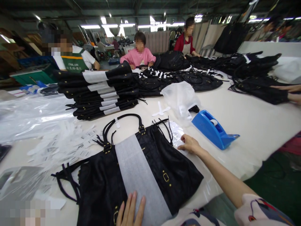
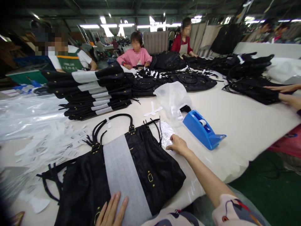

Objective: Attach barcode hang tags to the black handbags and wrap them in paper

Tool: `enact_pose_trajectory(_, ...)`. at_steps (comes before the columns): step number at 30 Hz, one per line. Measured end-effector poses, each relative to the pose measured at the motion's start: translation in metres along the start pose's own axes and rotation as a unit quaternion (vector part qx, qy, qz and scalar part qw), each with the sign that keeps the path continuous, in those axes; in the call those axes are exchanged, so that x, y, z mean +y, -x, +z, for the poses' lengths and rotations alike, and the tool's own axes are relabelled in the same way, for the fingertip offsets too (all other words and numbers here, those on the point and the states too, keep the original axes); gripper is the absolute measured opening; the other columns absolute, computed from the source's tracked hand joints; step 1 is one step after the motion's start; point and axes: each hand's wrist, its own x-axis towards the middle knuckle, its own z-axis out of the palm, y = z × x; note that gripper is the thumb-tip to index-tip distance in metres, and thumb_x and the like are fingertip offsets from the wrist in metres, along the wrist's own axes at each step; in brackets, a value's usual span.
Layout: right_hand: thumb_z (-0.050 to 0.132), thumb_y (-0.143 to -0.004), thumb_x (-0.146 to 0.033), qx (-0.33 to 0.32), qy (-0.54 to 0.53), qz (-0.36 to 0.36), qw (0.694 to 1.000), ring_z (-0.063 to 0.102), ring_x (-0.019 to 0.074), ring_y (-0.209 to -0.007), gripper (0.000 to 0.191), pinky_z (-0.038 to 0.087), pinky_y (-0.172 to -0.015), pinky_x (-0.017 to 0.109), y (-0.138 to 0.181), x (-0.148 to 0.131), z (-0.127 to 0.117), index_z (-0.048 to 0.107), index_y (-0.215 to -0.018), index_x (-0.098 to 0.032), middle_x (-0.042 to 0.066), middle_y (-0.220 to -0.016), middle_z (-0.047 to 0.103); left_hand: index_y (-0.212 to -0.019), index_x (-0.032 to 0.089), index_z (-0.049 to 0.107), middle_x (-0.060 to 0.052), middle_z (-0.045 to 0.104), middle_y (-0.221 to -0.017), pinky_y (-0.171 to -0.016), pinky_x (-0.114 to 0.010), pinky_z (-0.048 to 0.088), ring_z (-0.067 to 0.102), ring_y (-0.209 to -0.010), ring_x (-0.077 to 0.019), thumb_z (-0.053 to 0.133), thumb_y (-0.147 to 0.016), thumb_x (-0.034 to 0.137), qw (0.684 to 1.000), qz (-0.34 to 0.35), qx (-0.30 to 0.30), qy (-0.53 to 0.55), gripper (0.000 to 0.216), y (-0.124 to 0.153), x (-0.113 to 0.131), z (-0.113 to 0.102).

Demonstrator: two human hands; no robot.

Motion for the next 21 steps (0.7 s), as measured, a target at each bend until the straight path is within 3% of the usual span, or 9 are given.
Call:
enact_pose_trajectory(5,0.074,-0.050,-0.033,-0.004,-0.060,0.015,0.998,0.052,0.0161,-0.065,0.030,0.029,-0.050,0.023,-0.009,0.003,-0.005,0.055,-0.068,-0.018,0.000,-0.065,0.056,-0.137,0.020,0.030,-0.015,0.056,-0.118,-0.105,-0.040,0.019,0.051,-0.109,-0.0254,0.045,-0.078,0.052,0.998,0.054,-0.015,-0.003,0.068,-0.006,-0.009,-0.011)
enact_pose_trajectory(9,0.065,-0.059,-0.027,-0.033,-0.209,0.047,0.976,0.047,0.0111,-0.049,0.017,0.031,-0.045,0.022,-0.007,0.011,-0.012,0.057,-0.069,-0.016,-0.003,-0.054,0.051,-0.129,0.019,0.044,-0.014,0.057,-0.117,-0.106,-0.038,0.017,0.050,-0.109,-0.0247,0.051,-0.074,0.051,0.996,0.090,-0.006,-0.012,0.064,-0.011,-0.015,-0.017)
enact_pose_trajectory(13,0.067,-0.051,-0.015,-0.105,-0.459,0.056,0.880,0.054,0.0119,-0.054,0.023,0.041,-0.050,0.022,0.005,0.013,-0.029,0.059,-0.073,-0.014,0.000,-0.062,0.060,-0.120,0.019,0.052,-0.014,0.056,-0.118,-0.104,-0.038,0.020,0.049,-0.110,-0.0248,0.053,-0.073,0.050,0.996,0.085,-0.003,-0.013,0.056,-0.014,-0.014,-0.020)
enact_pose_trajectory(16,0.067,-0.047,-0.009,-0.169,-0.566,0.045,0.806,0.060,0.0134,-0.061,0.033,0.047,-0.059,0.024,0.014,0.007,-0.044,0.062,-0.080,-0.015,0.002,-0.071,0.065,-0.119,0.019,0.053,-0.014,0.055,-0.120,-0.102,-0.038,0.022,0.049,-0.111,-0.0255,0.053,-0.073,0.049,0.997,0.081,-0.007,-0.012,0.055,-0.017,-0.012,-0.024)
enact_pose_trajectory(21,0.067,-0.047,-0.006,-0.204,-0.627,-0.009,0.752,0.063,0.0128,-0.068,0.042,0.049,-0.066,0.022,0.027,-0.009,-0.061,0.063,-0.088,-0.016,0.002,-0.083,0.068,-0.121,0.018,0.051,-0.014,0.052,-0.124,-0.100,-0.037,0.025,0.046,-0.115,-0.0262,0.052,-0.075,0.051,0.998,0.064,-0.018,-0.006,0.057,-0.022,-0.008,-0.036)
